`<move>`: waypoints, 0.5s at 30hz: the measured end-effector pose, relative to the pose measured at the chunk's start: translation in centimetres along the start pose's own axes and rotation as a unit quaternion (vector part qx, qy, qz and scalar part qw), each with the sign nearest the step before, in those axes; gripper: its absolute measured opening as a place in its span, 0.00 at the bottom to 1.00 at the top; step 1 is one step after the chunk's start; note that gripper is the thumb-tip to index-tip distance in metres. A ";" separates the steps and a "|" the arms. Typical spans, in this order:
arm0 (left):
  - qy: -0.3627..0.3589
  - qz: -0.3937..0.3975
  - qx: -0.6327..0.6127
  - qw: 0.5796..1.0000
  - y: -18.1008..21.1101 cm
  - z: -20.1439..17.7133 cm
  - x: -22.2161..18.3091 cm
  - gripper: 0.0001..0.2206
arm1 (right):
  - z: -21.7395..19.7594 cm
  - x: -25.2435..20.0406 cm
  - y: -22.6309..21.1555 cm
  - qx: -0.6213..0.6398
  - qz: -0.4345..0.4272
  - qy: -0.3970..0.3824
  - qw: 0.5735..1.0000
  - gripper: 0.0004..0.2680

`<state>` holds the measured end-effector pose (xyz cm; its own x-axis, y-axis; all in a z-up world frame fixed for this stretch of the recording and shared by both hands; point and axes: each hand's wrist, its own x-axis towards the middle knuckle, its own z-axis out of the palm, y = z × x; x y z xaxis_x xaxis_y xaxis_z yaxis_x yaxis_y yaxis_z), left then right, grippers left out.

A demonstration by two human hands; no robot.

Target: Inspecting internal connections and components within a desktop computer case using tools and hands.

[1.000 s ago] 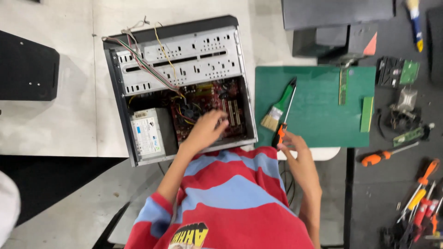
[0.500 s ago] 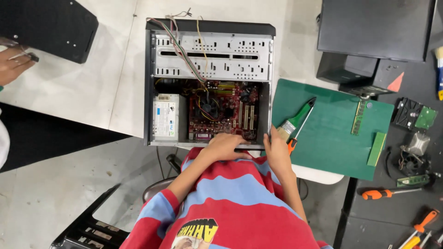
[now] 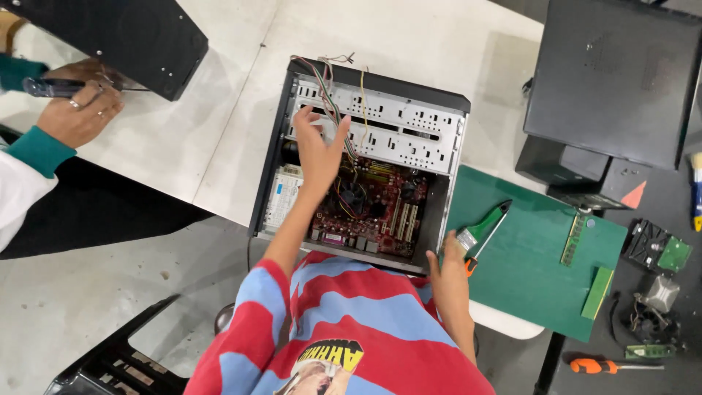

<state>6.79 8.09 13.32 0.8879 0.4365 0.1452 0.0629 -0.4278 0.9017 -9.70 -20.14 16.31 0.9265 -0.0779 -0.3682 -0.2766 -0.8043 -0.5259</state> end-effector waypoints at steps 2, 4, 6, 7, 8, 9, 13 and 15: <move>-0.047 -0.058 -0.029 0.997 -2.9 0.6 2.4 0.26 | -0.2 0.7 -1.3 -0.050 -0.022 0.055 0.997 0.33; -0.081 -0.114 -0.206 0.969 -5.7 1.4 3.8 0.12 | -2.1 1.0 -5.2 0.002 -0.102 0.135 0.986 0.30; -0.091 -0.161 -0.291 0.939 -2.4 -1.5 2.8 0.14 | -3.1 1.8 -8.1 0.049 -0.131 0.126 0.982 0.26; -0.102 -0.206 -0.372 0.900 -0.7 -3.0 2.4 0.16 | -3.5 2.2 -9.7 0.096 -0.160 0.116 0.976 0.22; -0.105 -0.203 -0.372 0.900 -0.4 -3.7 2.1 0.16 | -2.9 3.6 -10.2 0.097 -0.159 0.120 0.975 0.22; -0.124 -0.188 -0.395 0.891 -0.1 -4.5 1.7 0.19 | -2.2 5.0 -10.8 0.134 -0.176 0.092 0.971 0.20; -0.136 -0.135 -0.450 0.872 0.2 -6.7 1.1 0.22 | 0.1 9.6 -14.3 0.237 -0.248 -0.024 0.939 0.19; -0.141 -0.128 -0.453 0.871 2.1 -8.1 0.5 0.18 | 0.0 10.1 -17.5 0.256 -0.278 -0.046 0.925 0.19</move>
<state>3.71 13.80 18.62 0.9825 0.1585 -0.0980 0.0034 0.5107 0.8598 4.50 -6.92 21.80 0.9430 0.3324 0.0167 0.1291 -0.3193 -0.9388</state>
